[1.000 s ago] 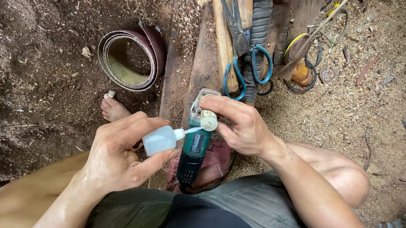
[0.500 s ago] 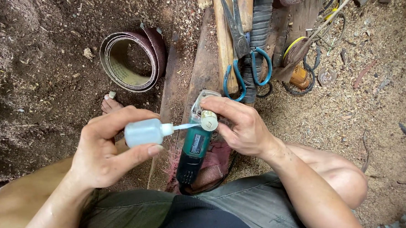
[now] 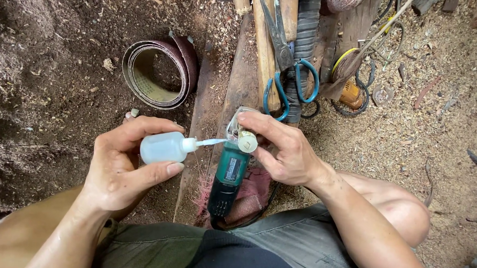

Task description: The person sits on the floor holding an angle grinder fitted with a white cylindrical grinding stone. They rotate and trim the stone with scissors, work the stone surface by hand, and squeeze liquid from a plastic bottle onto the stone before setting the bottle on the workbench.

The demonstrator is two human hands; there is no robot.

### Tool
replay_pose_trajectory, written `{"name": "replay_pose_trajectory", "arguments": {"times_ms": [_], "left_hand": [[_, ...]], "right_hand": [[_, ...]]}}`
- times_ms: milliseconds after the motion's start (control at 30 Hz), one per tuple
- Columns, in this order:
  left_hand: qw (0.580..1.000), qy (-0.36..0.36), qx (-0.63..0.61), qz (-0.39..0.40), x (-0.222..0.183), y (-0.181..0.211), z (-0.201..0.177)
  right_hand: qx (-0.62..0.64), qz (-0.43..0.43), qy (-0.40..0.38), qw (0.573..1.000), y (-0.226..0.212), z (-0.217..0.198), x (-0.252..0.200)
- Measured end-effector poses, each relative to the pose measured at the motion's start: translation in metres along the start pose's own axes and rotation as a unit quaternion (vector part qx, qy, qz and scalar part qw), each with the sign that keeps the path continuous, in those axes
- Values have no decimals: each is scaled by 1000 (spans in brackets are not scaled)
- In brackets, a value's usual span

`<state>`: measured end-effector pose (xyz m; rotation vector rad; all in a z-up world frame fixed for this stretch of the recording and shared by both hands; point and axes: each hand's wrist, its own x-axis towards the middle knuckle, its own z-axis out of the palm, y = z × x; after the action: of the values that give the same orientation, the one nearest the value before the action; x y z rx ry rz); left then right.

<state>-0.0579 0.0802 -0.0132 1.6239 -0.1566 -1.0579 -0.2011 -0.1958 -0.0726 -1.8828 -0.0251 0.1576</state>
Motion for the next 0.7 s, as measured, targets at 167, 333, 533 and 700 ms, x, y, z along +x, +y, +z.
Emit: {"name": "replay_pose_trajectory", "arguments": {"times_ms": [167,333,533,700], "left_hand": [[1000,0,19,-7,5,3,0],[997,-5,65,-38,7,5,0],[996,-16,74,-36,9,2,-1],[997,-46,58,-9,10,-2,6]], "right_hand": [[17,2,-14,1000,0,0,0],[5,17,-12,1000,1,0,0],[-17,-2,39,999,12,2,-4],[-11,-5,45,999,9,0,-1]]}}
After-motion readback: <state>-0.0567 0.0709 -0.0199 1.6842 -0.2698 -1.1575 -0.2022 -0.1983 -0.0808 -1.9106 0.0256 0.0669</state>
